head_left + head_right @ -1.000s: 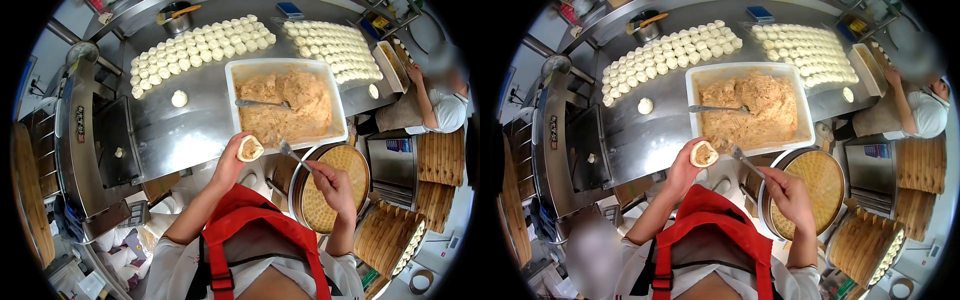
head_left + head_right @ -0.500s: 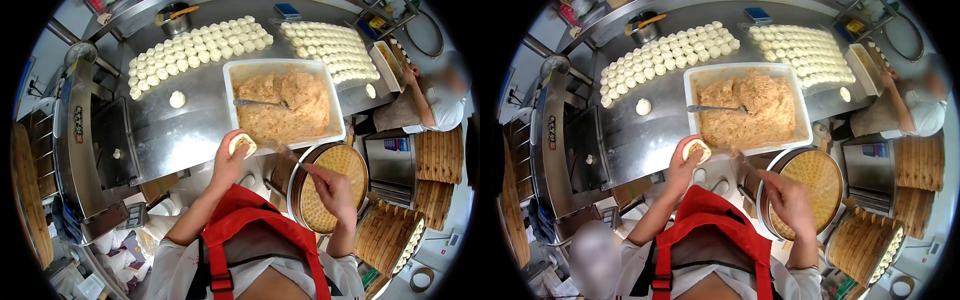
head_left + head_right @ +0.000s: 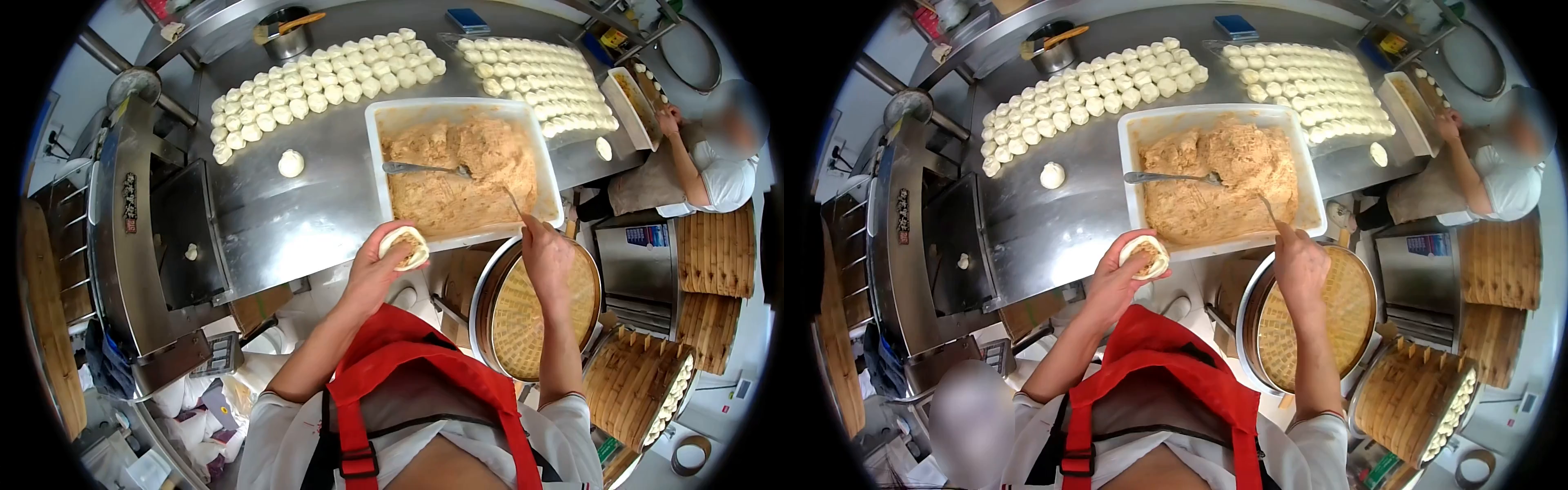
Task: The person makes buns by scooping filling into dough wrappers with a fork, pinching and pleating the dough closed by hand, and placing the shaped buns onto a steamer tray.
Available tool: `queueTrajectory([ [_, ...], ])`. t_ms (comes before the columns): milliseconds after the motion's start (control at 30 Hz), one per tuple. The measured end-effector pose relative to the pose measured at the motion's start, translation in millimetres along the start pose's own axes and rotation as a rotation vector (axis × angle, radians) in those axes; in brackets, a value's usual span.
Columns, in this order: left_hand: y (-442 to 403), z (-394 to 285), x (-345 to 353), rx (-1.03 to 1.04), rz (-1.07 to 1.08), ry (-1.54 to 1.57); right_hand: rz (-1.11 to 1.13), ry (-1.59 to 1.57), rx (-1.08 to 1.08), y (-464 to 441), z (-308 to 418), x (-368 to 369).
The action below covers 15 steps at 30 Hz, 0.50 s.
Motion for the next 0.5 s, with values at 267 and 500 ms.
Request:
queueTrajectory([
  [267,-2.7,-1.0,6.9,0.05,0.008,0.011,0.037,-0.522,-0.303,21.8,75.0,-38.8],
  [500,2.3,-4.4,13.3,0.119,-0.006,-0.282,0.081,-0.535,-0.44,20.8,122.0,-29.5],
])
Point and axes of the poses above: each hand's wrist, its own y-axis away from the middle knuckle, its own x-axis out of the palm, z = x × y, the point moved 7 cm from there along -y, towards the middle knuckle, and after that the axes turned 15 degrees about z, right-handed, at the moved point
